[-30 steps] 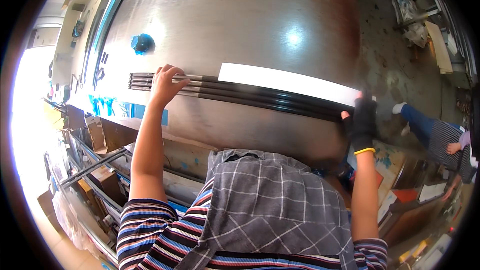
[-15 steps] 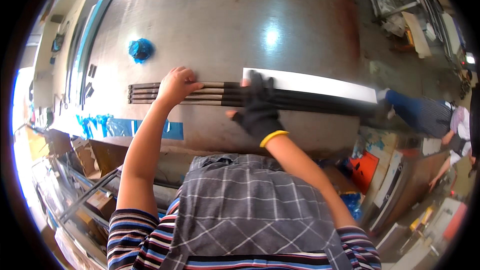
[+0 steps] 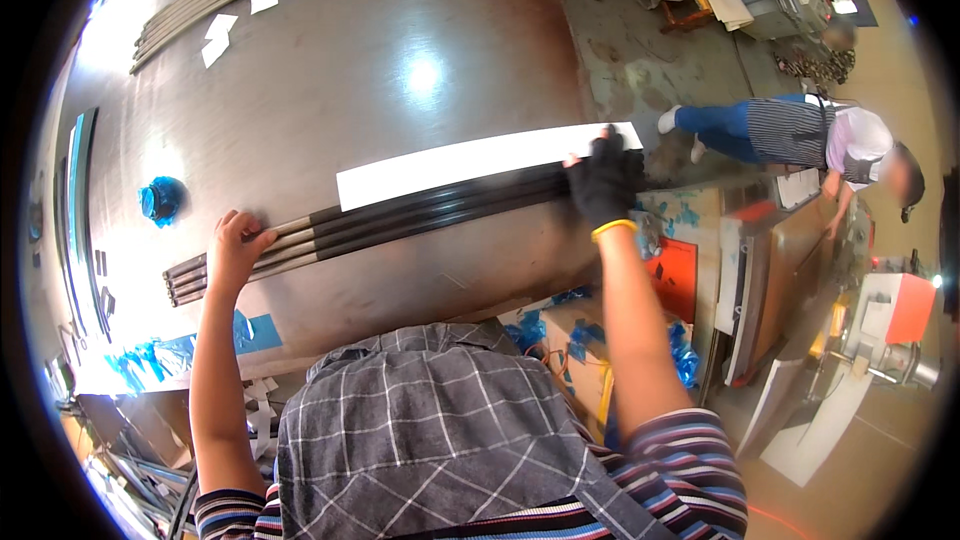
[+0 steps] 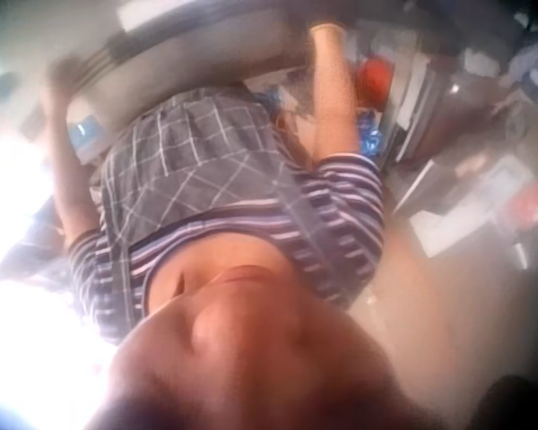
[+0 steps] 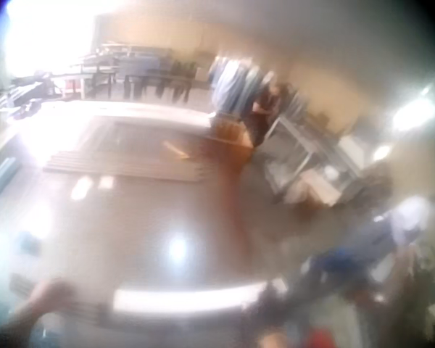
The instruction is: The person applies white tape to several long, thin metal rods laid out on a large metal table. They use a paper template to measure and align the tape, then smooth it down with their gloved hands. The person repeats this process for multiple rods, occasionally adjusting the template and tape.
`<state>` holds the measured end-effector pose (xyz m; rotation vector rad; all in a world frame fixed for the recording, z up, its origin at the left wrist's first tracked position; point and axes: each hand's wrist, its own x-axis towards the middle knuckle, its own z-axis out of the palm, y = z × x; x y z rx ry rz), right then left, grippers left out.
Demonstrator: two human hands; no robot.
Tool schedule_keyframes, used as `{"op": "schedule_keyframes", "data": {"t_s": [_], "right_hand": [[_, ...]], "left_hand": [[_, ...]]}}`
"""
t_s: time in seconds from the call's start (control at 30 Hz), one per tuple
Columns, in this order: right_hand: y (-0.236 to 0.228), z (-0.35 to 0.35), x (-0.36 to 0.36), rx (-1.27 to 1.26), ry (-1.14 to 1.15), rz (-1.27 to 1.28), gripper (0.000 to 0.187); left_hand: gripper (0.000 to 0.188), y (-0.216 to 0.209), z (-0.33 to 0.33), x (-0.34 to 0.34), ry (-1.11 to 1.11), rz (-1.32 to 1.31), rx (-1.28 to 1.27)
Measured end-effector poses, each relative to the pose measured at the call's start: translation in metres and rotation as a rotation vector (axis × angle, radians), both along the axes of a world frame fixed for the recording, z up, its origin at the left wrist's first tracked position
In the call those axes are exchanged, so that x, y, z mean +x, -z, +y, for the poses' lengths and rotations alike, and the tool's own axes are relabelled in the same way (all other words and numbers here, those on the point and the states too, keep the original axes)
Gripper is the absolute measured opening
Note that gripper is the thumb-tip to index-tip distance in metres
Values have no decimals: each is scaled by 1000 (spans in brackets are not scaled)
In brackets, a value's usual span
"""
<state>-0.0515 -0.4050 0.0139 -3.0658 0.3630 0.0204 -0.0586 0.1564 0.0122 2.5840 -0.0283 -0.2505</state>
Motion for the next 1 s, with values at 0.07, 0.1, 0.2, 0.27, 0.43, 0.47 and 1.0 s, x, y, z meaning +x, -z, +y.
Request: {"op": "schedule_keyframes", "data": {"t_s": [0.07, 0.1, 0.2, 0.27, 0.43, 0.47, 1.0], "right_hand": [[13, -65, 8, -206, 46, 49, 78], [22, -94, 11, -294, -1, 46, 76], [-2, -109, 40, -3, 235, 281, 72], [14, -111, 28, -178, -70, 17, 72], [18, 2, 10, -1, -426, 37, 81], [9, 36, 7, -43, -465, 42, 82], [-25, 280, -10, 475, -567, -236, 62]], "left_hand": [[27, 3, 0, 0, -17, 22, -30], [27, 2, 2, -2, -28, 35, -43], [27, 9, 14, -5, 4, 28, -2], [27, 19, 23, -8, 0, 26, -24], [26, -4, 6, -4, 24, 35, 76], [27, -4, 4, -3, 21, 26, 76], [33, 4, 3, 9, 139, -166, 51]]}}
